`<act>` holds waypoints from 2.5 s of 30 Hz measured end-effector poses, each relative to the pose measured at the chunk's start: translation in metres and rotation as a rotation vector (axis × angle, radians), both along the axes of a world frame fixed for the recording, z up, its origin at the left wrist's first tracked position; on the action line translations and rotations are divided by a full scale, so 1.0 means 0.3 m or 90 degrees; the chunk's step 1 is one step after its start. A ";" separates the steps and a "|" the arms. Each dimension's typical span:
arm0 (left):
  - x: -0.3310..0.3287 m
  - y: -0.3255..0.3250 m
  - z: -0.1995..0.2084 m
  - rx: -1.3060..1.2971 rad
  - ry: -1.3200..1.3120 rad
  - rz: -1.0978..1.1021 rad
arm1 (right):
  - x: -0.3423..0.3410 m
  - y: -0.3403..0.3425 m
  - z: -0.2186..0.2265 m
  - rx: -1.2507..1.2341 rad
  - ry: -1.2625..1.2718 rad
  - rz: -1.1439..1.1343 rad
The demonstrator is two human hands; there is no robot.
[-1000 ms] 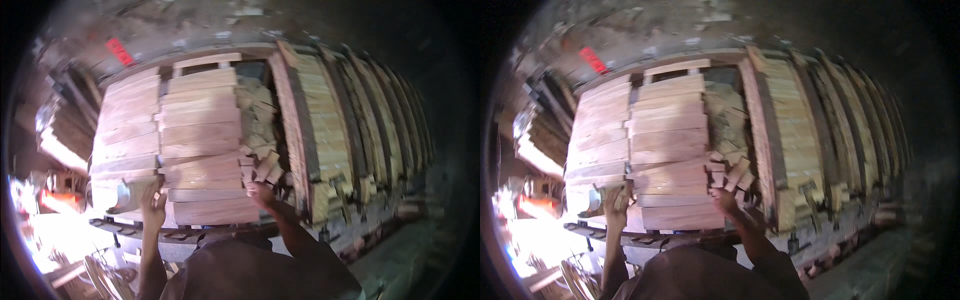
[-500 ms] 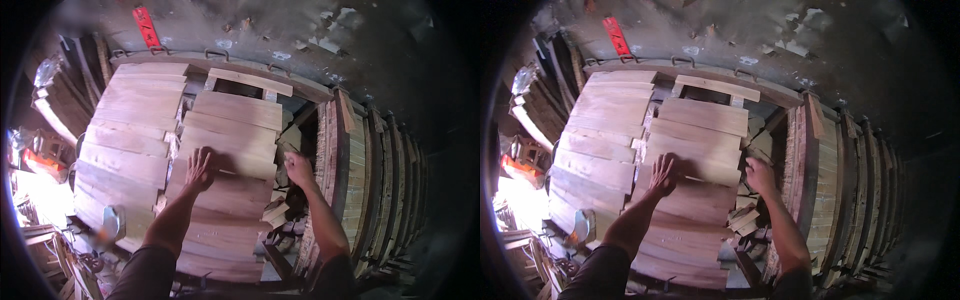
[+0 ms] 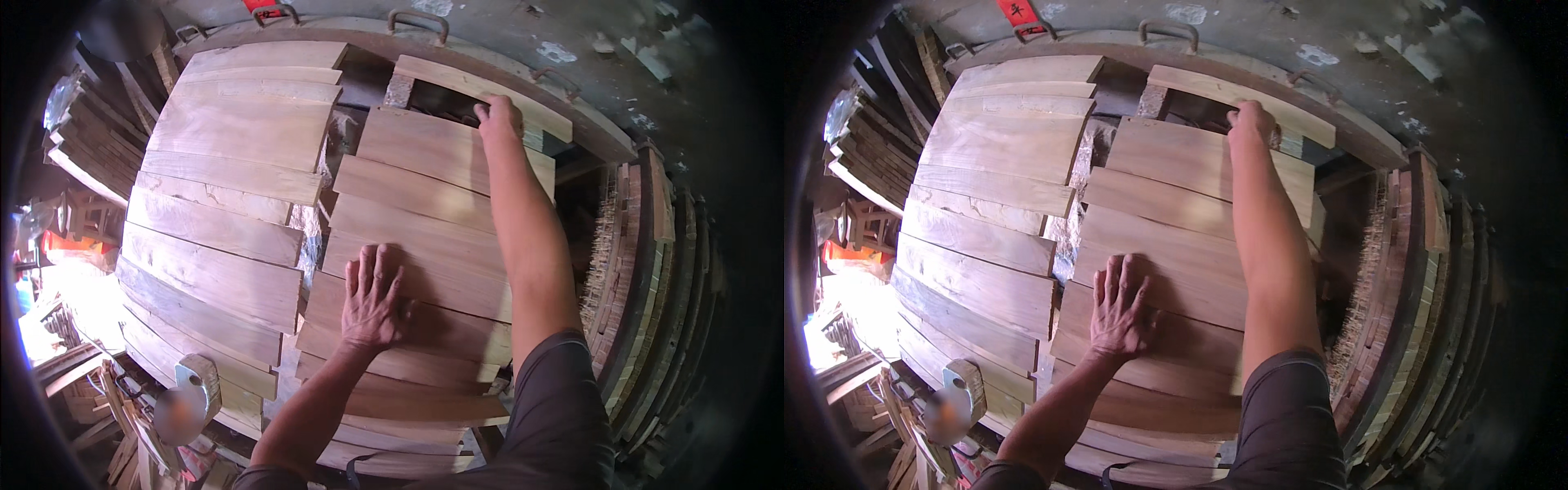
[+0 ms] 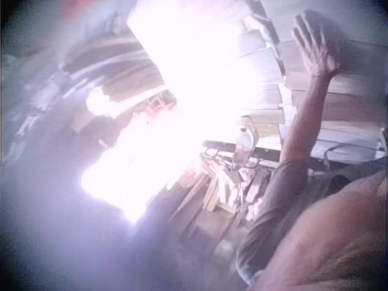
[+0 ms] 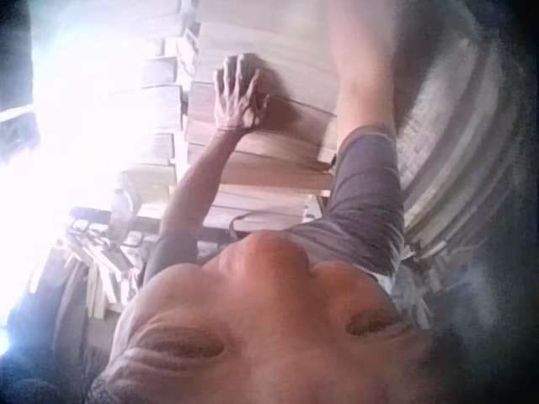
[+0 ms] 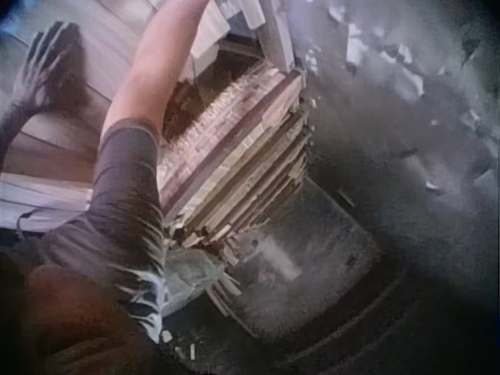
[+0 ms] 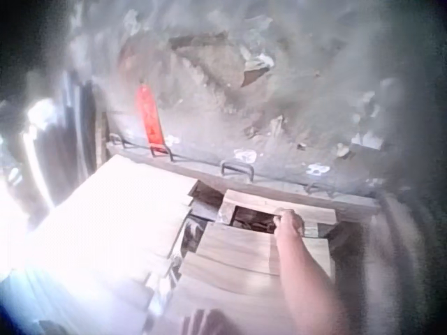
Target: The person repeatedly applies glue to the edges of wooden planks using a brush and then places the planks into a clamped wooden frame. The person handles each plank one at a time, applying glue and positioning it within the frame.
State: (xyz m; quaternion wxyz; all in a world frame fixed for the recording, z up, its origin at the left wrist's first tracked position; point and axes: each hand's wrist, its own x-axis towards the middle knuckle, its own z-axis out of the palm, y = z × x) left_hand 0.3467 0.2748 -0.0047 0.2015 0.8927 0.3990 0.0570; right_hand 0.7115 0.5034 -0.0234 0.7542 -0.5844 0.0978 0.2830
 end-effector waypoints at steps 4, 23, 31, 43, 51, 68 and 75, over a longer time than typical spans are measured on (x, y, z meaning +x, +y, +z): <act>0.015 0.011 -0.005 -0.015 -0.009 -0.016 | 0.163 0.035 -0.093 0.051 0.063 -0.108; -0.055 0.055 -0.193 0.043 0.024 -0.064 | -0.402 -0.935 0.681 0.561 0.155 0.293; -0.485 -0.254 0.522 -1.076 -0.889 0.198 | -0.818 -1.387 0.815 0.646 0.244 0.294; -1.047 -0.972 0.588 -0.690 -0.645 0.371 | -1.137 -2.055 0.654 0.458 0.314 0.233; -1.108 -0.939 0.516 -0.571 -0.087 0.422 | -1.023 -2.649 0.387 0.108 0.342 -0.005; -1.104 -0.939 0.296 -0.468 0.097 0.263 | -1.041 -2.797 0.023 -0.446 -0.108 0.494; -1.177 -0.904 0.135 -0.523 0.049 0.315 | -0.976 -2.823 0.039 -0.333 0.024 0.610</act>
